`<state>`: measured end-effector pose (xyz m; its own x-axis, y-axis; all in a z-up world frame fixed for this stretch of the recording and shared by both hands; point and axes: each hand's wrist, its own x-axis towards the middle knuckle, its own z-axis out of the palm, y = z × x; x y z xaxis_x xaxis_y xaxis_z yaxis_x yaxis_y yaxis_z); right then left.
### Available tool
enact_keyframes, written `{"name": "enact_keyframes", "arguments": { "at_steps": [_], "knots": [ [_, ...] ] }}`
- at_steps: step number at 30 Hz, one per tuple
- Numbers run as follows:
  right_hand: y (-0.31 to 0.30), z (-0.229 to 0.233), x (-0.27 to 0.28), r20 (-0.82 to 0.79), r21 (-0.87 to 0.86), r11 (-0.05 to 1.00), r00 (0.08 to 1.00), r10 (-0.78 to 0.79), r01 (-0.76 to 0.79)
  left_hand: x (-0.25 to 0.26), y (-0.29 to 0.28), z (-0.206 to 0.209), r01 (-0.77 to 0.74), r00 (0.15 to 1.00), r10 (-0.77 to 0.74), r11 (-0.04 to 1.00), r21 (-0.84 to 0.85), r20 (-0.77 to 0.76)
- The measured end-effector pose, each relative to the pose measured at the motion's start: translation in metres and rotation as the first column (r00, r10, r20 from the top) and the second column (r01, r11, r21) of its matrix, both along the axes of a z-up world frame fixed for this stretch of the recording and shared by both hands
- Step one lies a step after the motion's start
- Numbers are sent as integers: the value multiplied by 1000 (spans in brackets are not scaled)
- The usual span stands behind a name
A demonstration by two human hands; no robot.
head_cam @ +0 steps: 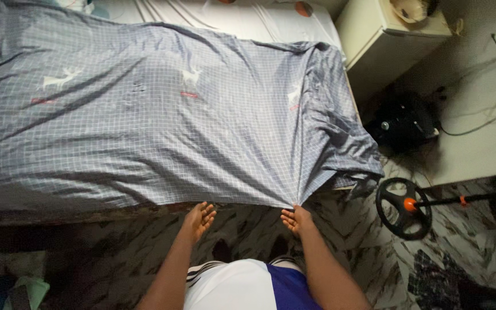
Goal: The person folds a blanket on a bed by hand, spreading it out, aligning the edges, and folding it into a smaller rectangle.
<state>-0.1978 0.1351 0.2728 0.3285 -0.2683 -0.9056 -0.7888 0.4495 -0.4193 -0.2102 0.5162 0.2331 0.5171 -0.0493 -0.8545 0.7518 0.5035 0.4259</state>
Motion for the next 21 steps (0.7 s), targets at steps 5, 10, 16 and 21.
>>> {"name": "enact_keyframes", "arguments": {
  "at_steps": [5, 10, 16, 21],
  "knots": [
    [-5, 2, -10, 32, -59, 998, 999, 41, -39, 24, -12, 14, -28, 988, 36, 998, -59, 152],
    [-22, 9, -5, 140, 12, 1000, 990, -7, 5, 57, -33, 39, -55, 973, 100, 975, -215, 206],
    [-69, 19, -9, 282, -84, 993, 958, -56, 83, 79, -87, 97, 9, 962, 42, 982, -187, 268],
    [-113, 18, -18, 367, 101, 961, 888, -275, 256, 88, -150, 114, 109, 972, -54, 965, -238, 230]
  ]
}}
